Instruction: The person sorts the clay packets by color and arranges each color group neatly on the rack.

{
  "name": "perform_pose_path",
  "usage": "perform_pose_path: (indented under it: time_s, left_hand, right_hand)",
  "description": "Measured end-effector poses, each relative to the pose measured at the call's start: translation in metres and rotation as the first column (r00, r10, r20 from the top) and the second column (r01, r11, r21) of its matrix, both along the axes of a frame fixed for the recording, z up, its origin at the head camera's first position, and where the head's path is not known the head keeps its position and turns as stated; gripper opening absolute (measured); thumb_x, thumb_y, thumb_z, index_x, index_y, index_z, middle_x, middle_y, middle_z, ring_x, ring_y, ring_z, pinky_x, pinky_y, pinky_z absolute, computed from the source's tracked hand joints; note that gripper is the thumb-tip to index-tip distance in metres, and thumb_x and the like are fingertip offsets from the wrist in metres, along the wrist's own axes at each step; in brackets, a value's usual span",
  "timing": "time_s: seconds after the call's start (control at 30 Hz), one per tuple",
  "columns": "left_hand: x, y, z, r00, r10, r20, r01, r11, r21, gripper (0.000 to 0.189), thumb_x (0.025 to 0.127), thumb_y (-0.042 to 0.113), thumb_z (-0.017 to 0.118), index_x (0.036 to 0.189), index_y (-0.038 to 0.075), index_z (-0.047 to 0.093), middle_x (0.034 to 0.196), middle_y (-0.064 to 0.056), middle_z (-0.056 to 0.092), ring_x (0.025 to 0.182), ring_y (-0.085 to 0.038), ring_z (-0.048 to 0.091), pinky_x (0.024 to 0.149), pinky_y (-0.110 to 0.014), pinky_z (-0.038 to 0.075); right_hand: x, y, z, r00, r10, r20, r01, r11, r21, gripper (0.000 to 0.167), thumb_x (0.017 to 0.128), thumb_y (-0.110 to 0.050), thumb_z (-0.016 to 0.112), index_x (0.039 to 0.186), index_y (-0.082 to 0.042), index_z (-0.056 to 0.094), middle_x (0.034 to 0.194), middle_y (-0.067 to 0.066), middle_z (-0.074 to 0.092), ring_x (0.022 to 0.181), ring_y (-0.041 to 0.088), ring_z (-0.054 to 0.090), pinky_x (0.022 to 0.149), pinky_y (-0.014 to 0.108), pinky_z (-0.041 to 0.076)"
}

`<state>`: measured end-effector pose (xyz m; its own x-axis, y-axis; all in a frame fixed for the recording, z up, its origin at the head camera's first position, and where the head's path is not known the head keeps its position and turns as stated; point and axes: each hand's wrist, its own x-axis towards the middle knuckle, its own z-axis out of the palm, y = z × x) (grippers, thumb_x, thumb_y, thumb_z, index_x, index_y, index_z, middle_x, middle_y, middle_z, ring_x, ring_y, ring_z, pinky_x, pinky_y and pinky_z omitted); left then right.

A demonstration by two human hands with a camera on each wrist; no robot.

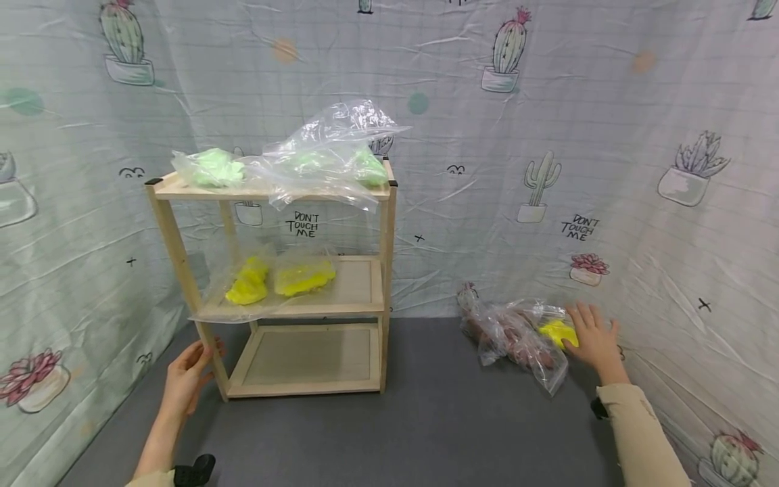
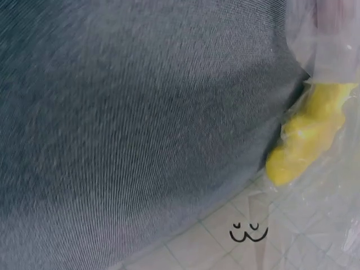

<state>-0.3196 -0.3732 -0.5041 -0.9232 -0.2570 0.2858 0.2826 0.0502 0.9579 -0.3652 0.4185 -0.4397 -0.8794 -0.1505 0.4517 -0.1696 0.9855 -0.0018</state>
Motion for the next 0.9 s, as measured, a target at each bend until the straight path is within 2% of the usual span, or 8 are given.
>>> perform_pose_path:
  time_s: [0.13, 0.27, 0.4, 0.53, 0.7, 0.87, 0.9]
  left_hand:
    - [-0.001, 0.002, -0.001, 1.000, -0.012, -0.015, 0.012, 1.000, 0.008, 0.047, 0.090, 0.032, 0.050, 0.131, 0.011, 0.043, 0.108, 0.016, 0.061, 0.095, 0.005, 0.058, 0.065, -0.014, 0.044]
    - [0.002, 0.002, 0.002, 0.999, -0.015, -0.039, 0.015, 1.000, -0.002, 0.046, 0.091, 0.030, 0.049, 0.131, 0.008, 0.043, 0.105, 0.015, 0.061, 0.093, 0.004, 0.059, 0.064, -0.016, 0.045]
    - [0.004, 0.001, 0.004, 0.997, -0.060, -0.056, 0.061, 0.998, 0.010, 0.046, 0.091, 0.027, 0.049, 0.132, 0.006, 0.041, 0.107, 0.014, 0.061, 0.095, 0.003, 0.059, 0.065, -0.018, 0.046]
    - [0.002, -0.002, 0.001, 0.997, -0.047, -0.054, 0.049, 0.998, 0.025, 0.047, 0.091, 0.026, 0.049, 0.133, 0.006, 0.040, 0.109, 0.015, 0.061, 0.096, 0.004, 0.058, 0.066, -0.015, 0.046]
    - [0.003, -0.002, 0.001, 0.996, -0.059, -0.067, 0.062, 0.998, 0.034, 0.046, 0.091, 0.025, 0.049, 0.133, 0.005, 0.040, 0.109, 0.015, 0.060, 0.097, 0.003, 0.058, 0.067, -0.015, 0.046]
    - [0.005, -0.002, 0.005, 0.993, -0.099, -0.065, 0.100, 0.995, 0.010, 0.043, 0.092, 0.025, 0.047, 0.132, 0.008, 0.042, 0.108, 0.017, 0.061, 0.096, 0.005, 0.058, 0.066, -0.017, 0.046]
    - [0.008, 0.000, 0.009, 0.992, -0.114, -0.057, 0.114, 0.993, -0.004, 0.042, 0.093, 0.024, 0.046, 0.132, 0.010, 0.042, 0.107, 0.018, 0.061, 0.096, 0.005, 0.058, 0.066, -0.018, 0.046]
  right_hand:
    - [-0.003, 0.000, -0.006, 0.998, -0.036, 0.057, 0.036, 0.999, 0.003, 0.068, 0.075, -0.029, 0.068, 0.130, -0.011, 0.031, 0.135, 0.026, 0.030, 0.121, 0.049, 0.023, 0.088, 0.073, 0.012]
    - [-0.005, -0.002, -0.014, 0.990, -0.035, 0.139, 0.037, 0.999, -0.010, 0.063, 0.077, -0.028, 0.065, 0.129, -0.011, 0.034, 0.134, 0.027, 0.030, 0.120, 0.051, 0.023, 0.086, 0.075, 0.012]
    - [-0.008, -0.004, -0.022, 0.980, -0.026, 0.198, 0.030, 0.999, -0.015, 0.058, 0.079, -0.025, 0.063, 0.128, -0.008, 0.038, 0.132, 0.028, 0.032, 0.121, 0.051, 0.023, 0.085, 0.076, 0.013]
    - [-0.013, -0.006, -0.028, 0.973, -0.058, 0.224, 0.053, 0.998, 0.029, 0.055, 0.079, -0.025, 0.062, 0.127, -0.006, 0.041, 0.128, 0.027, 0.038, 0.119, 0.047, 0.028, 0.086, 0.075, 0.016]
    - [-0.016, -0.011, -0.033, 0.967, -0.097, 0.238, 0.093, 0.995, 0.024, 0.052, 0.080, -0.024, 0.061, 0.124, -0.003, 0.044, 0.122, 0.027, 0.044, 0.115, 0.046, 0.035, 0.087, 0.074, 0.017]
    - [-0.016, -0.012, -0.037, 0.972, -0.114, 0.204, 0.110, 0.993, 0.031, 0.047, 0.080, -0.022, 0.062, 0.120, -0.003, 0.047, 0.115, 0.027, 0.050, 0.107, 0.046, 0.041, 0.085, 0.072, 0.022]
    - [-0.016, -0.011, -0.037, 0.973, -0.117, 0.196, 0.112, 0.993, 0.038, 0.047, 0.079, -0.022, 0.063, 0.119, -0.004, 0.047, 0.114, 0.027, 0.051, 0.105, 0.046, 0.042, 0.084, 0.071, 0.023]
